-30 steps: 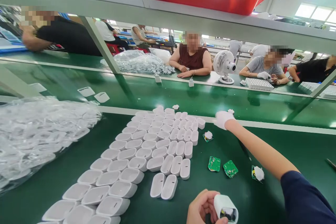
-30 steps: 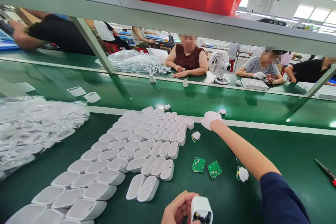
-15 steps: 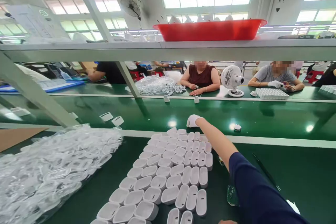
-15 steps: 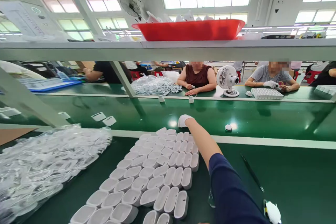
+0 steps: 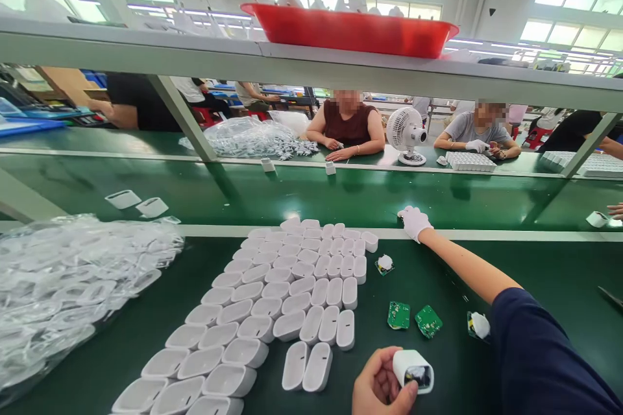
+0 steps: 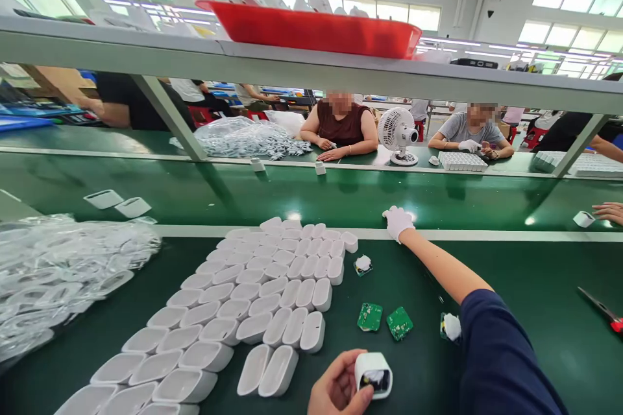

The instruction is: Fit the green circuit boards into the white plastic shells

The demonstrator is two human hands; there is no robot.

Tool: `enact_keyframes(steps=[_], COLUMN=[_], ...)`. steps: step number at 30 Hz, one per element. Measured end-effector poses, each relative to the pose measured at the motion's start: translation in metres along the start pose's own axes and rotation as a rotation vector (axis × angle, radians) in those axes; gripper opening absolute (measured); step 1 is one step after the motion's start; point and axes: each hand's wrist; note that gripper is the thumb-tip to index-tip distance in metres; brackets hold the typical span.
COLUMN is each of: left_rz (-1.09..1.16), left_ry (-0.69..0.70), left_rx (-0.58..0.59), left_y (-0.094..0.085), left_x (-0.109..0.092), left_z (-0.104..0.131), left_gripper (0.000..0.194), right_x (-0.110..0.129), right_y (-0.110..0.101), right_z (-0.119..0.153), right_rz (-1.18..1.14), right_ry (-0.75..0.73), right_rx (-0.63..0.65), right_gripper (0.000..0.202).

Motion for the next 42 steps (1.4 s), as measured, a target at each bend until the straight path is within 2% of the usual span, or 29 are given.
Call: enact_keyframes(steps=[4, 7, 10, 13, 14, 17, 19, 21, 24, 27, 32, 35, 37, 39, 41, 42], left_rz=[-0.053, -0.025, -0.009, -0.023, -0.029, -0.056, -0.074, -0.083, -0.126, -0.201, -0.201, -0.216, -0.278, -0.387, -0.574, -0.706], left_ry=[0.065, 0.062, 0.027, 0.006, 0.007, 0.005, 0.001, 0.011, 0.044, 0.068, 0.037, 0.026, 0.028, 0.016, 0.045, 0.108], left_rx=[-0.069, -0.119, -0.124, -0.134, -0.139, -0.123, -0.102, -0.105, -0.125, -0.131, -0.173, -0.161, -0.110, -0.013, 0.084, 0.107], left_y=[0.006, 0.010, 0.012, 0.013, 0.013, 0.015, 0.015, 0.014, 0.014, 0.015, 0.018, 0.017, 0.017, 0.020, 0.028, 0.034], left_x=[-0.011, -0.020, -0.028, -0.033, -0.033, -0.031, -0.028, -0.024, -0.021, -0.021, -0.021, -0.020, -0.021, -0.026, -0.037, -0.043], left_z=[0.006, 0.012, 0.016, 0.018, 0.019, 0.017, 0.015, 0.014, 0.014, 0.017, 0.018, 0.017, 0.016, 0.012, 0.005, -0.001], left_gripper=[0.046, 0.043, 0.041, 0.041, 0.041, 0.041, 0.042, 0.043, 0.042, 0.040, 0.046, 0.047, 0.045, 0.048, 0.053, 0.053], right_x=[-0.006, 0.002, 0.020, 0.042, 0.050, 0.069, 0.079, 0.086, 0.092, 0.091, 0.076, 0.071, 0.071, 0.070, 0.059, 0.049], right_y=[-0.018, -0.030, -0.037, -0.045, -0.047, -0.048, -0.041, -0.030, -0.014, -0.009, -0.019, -0.025, -0.028, -0.033, -0.040, -0.045], right_z=[0.009, 0.023, 0.061, 0.118, 0.138, 0.188, 0.210, 0.223, 0.231, 0.233, 0.233, 0.238, 0.242, 0.241, 0.229, 0.218], right_rz=[0.025, 0.022, -0.010, -0.058, -0.103, -0.512, -0.729, -0.850, -0.936, -1.018, -1.251, -1.245, -1.032, -0.753, -0.582, -0.535], right_ry=[0.019, -0.007, -0.088, -0.174, -0.193, -0.175, -0.102, -0.061, -0.138, -0.194, -0.017, -0.040, -0.132, -0.205, -0.228, -0.215], right_rx=[-0.033, -0.016, 0.101, 0.165, 0.162, 0.251, 0.312, 0.324, 0.287, 0.255, 0.465, 0.526, 0.428, 0.284, 0.151, 0.064], right_gripper=[0.029, 0.028, 0.026, 0.034, 0.035, 0.033, 0.033, 0.032, 0.026, 0.024, 0.036, 0.059, 0.058, 0.041, 0.025, 0.022])
Point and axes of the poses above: each hand's wrist, its own z-axis away from the middle knuckle, its own y-axis out of the palm, x = y × z, and after that the axes turned 7 degrees about -y, right-handed
